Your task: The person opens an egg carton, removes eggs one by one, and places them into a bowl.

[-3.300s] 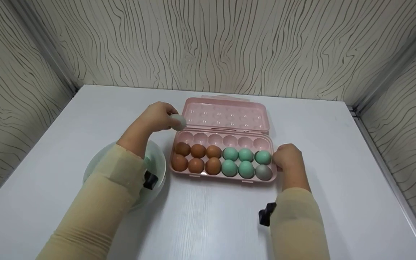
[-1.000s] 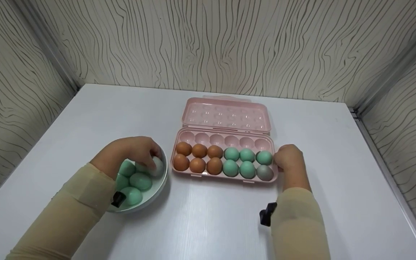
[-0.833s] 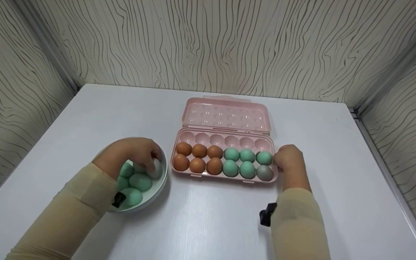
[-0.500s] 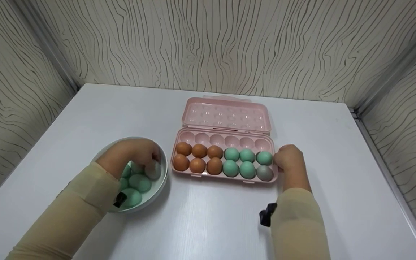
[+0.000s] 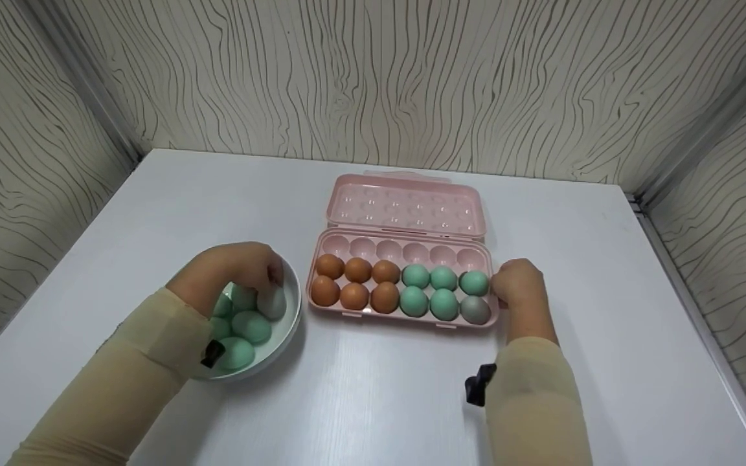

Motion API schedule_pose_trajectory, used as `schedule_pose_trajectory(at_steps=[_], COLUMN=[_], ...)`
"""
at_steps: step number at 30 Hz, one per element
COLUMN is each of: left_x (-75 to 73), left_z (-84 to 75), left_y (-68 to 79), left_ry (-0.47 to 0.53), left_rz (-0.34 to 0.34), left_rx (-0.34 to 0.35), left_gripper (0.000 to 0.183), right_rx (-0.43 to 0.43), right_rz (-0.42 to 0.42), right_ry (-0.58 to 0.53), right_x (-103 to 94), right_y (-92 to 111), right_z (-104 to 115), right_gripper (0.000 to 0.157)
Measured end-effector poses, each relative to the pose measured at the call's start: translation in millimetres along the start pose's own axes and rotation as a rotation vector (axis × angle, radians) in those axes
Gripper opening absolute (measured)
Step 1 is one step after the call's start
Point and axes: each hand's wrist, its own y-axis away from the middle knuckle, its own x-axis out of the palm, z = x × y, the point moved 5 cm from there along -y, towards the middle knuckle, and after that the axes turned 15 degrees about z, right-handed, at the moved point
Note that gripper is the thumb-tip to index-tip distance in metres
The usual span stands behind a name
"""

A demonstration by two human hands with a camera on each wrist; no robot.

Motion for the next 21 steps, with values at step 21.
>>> schedule_pose_trajectory(at_steps=[21], left_x=[-14.4], left_z=[-12.7], left_y=[11.5], left_ry=[-0.15], left_rz=[-0.068], left_rx=[0.17], left_gripper=[0.029], right_rx=[-0.026], right_rz=[0.034], right_ry=[0.092], right_x=[1.3], right_y=[4.4], right_z=[4.5], right_gripper=[0.026])
